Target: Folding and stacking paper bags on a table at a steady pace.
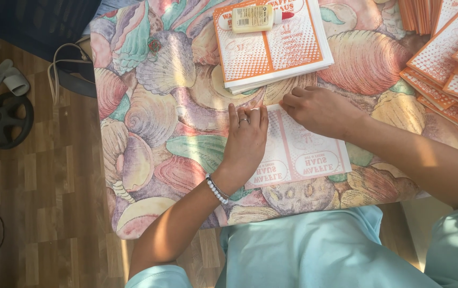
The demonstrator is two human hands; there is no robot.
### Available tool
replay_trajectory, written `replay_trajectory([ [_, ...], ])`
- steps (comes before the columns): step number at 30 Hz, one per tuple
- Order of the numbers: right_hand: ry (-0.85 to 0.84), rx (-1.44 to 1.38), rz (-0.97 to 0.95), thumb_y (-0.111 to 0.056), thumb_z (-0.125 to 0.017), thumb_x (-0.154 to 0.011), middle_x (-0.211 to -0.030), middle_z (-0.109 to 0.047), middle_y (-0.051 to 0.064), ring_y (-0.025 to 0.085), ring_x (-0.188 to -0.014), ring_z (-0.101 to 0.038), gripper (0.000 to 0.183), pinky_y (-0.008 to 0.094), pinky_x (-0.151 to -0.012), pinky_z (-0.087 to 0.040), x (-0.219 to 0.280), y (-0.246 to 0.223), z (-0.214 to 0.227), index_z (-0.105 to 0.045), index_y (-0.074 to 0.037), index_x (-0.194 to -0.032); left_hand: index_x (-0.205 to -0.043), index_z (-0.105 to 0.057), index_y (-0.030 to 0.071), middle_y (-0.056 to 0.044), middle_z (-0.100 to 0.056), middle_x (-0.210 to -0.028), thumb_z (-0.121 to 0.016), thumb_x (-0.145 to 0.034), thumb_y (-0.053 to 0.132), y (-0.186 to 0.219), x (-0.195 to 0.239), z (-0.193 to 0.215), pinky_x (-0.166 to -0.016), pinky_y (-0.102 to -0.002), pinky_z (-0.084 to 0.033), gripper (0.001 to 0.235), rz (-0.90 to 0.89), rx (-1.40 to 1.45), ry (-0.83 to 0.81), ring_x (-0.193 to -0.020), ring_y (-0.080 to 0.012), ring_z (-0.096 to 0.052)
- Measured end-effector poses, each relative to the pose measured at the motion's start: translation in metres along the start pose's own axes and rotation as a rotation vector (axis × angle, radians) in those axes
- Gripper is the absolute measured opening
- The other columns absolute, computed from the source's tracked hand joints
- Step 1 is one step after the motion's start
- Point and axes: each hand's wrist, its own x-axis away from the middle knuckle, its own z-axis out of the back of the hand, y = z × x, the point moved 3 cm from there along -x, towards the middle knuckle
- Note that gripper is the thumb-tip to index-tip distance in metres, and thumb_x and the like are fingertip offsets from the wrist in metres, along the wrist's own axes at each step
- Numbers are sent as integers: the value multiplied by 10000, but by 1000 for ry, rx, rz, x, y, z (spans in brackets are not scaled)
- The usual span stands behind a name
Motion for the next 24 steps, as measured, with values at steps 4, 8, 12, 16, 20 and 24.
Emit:
replay_trajectory([
  [4, -28, 3, -28, -100, -614, -956, -968, -638, -47, 102, -916, -627, 202, 219, -830, -531, 13, 10, -9, -738, -125, -1113, -1372, -542, -45, -241, -599, -1122, -488, -977, 47, -2, -5, 0, -1160, -689, -272, 410, -7, 24, 3, -1199, -433, -611],
  [8, -4, 1, -53, -129, -627, -952, -1004, -638, -43, 106, -947, -625, 182, 233, -835, -539, 28, 21, -17, -726, -127, -1106, -1319, -579, -45, -208, -569, -1175, -531, -979, 72, -1, -11, -7, -1114, -562, -399, 362, -58, 47, -29, -1232, -367, -581],
  [12, 24, 16, -62, -140, -620, -969, -963, -624, -42, 100, -909, -621, 148, 233, -804, -547, 35, 22, -12, -726, -136, -1071, -1361, -531, -58, -179, -524, -1092, -537, -979, 84, -3, -12, -14, -992, -512, -553, 408, -63, 122, -107, -1092, -333, -643],
  [16, 59, 16, -91, -130, -624, -973, -925, -618, -35, 116, -893, -623, 145, 240, -774, -551, 34, 15, -10, -738, -125, -1062, -1437, -495, -33, -164, -529, -1049, -553, -971, 72, -7, -16, 16, -944, -526, -572, 481, -69, 142, -120, -1048, -329, -658],
  [20, 66, 31, -140, -140, -624, -968, -909, -607, -34, 112, -870, -600, 143, 237, -746, -548, 34, 12, -15, -736, -140, -1058, -1480, -498, 36, -147, -532, -990, -597, -932, 45, -7, -21, 16, -863, -541, -599, 556, -86, 176, -105, -982, -321, -660],
  [24, 16, 5, -142, -155, -612, -963, -921, -647, -25, 116, -876, -623, 297, 239, -767, -582, 32, 11, 8, -717, -187, -1239, -1423, -578, 55, -146, -531, -920, -613, -891, -17, -14, -25, 28, -740, -514, -633, 537, -81, 270, -82, -889, -310, -660],
])
